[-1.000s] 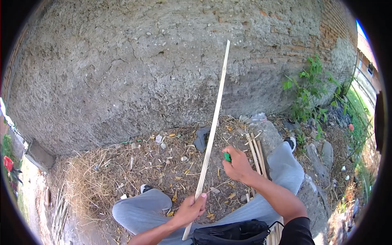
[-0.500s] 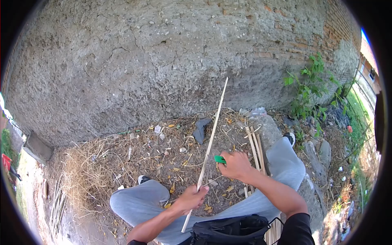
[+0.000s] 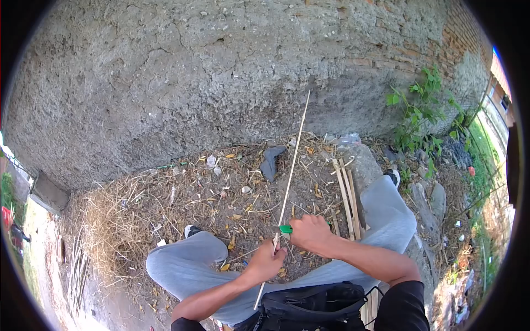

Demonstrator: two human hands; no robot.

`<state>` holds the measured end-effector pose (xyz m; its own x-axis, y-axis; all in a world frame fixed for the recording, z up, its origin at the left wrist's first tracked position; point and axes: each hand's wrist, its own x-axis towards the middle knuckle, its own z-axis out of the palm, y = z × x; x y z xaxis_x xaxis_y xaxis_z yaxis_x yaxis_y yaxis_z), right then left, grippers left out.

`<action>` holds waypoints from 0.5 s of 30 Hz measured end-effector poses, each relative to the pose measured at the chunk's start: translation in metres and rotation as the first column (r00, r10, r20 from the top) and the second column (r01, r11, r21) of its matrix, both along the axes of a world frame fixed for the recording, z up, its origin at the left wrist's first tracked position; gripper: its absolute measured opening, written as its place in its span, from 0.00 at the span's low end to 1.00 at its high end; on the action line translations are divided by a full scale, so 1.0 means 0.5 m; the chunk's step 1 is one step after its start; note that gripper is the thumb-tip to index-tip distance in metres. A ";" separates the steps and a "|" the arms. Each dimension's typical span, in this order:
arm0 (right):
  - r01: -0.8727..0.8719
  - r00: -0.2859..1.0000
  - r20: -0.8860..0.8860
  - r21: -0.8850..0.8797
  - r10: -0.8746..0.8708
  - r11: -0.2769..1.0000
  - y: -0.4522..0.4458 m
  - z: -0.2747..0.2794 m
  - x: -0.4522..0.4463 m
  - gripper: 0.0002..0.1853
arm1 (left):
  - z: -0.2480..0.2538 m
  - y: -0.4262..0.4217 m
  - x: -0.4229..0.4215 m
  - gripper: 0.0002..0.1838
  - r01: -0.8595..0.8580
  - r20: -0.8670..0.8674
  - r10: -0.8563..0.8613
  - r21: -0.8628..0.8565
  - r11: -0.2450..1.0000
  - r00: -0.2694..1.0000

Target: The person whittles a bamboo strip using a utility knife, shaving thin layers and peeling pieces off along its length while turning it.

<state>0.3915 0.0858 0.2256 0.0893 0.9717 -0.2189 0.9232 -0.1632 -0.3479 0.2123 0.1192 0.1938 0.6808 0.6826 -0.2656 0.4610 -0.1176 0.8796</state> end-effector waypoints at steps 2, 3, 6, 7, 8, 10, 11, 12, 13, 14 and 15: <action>0.024 1.000 0.009 -0.018 -0.024 1.000 0.013 -0.016 0.015 0.13 | -0.014 -0.013 0.004 0.11 -0.023 -0.008 0.023 0.018 1.000 1.000; 0.089 0.995 0.043 0.023 -0.090 0.996 0.023 -0.028 0.030 0.13 | -0.019 -0.017 0.007 0.10 -0.048 -0.015 0.049 0.039 0.998 0.999; 0.165 0.979 0.107 0.075 -0.173 0.983 0.060 -0.061 0.080 0.12 | -0.002 -0.017 0.019 0.09 -0.007 -0.073 0.010 0.046 0.999 0.997; 0.178 0.972 0.137 0.085 -0.188 0.980 0.069 -0.073 0.092 0.12 | -0.012 -0.015 0.019 0.09 -0.002 -0.072 0.005 0.044 0.999 0.997; 0.181 0.971 0.142 0.086 -0.192 0.980 0.076 -0.088 0.095 0.12 | -0.028 -0.012 0.019 0.09 0.002 -0.109 0.004 0.054 0.999 0.994; 0.157 0.975 0.150 0.061 -0.165 0.986 0.090 -0.095 0.092 0.12 | -0.023 0.001 0.026 0.09 0.006 -0.136 0.003 0.064 0.998 0.991; 0.160 0.974 0.153 0.059 -0.168 0.985 0.095 -0.099 0.096 0.12 | -0.018 0.007 0.022 0.10 0.001 -0.143 0.001 0.017 1.000 0.990; 0.163 0.978 0.120 0.055 -0.169 0.985 0.098 -0.082 0.095 0.12 | -0.007 0.016 0.018 0.10 -0.003 -0.152 -0.001 -0.029 1.000 0.988; 0.167 0.982 0.085 0.053 -0.171 0.985 0.099 -0.069 0.094 0.12 | 0.000 0.029 0.014 0.11 0.022 -0.111 -0.026 -0.036 0.999 0.993; 0.171 0.981 0.080 0.054 -0.175 0.984 0.097 -0.067 0.091 0.12 | 0.005 0.030 0.014 0.11 0.027 -0.116 -0.030 -0.034 0.999 0.993; 0.173 0.983 0.056 0.065 -0.177 0.983 0.093 -0.064 0.084 0.12 | 0.011 0.030 0.013 0.12 -0.009 -0.064 0.005 -0.052 0.999 0.998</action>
<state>0.4334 0.1323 0.1937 0.2705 0.9510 -0.1500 0.9020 -0.3048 -0.3059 0.2186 0.1341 0.1992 0.6563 0.6716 -0.3438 0.5174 -0.0690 0.8529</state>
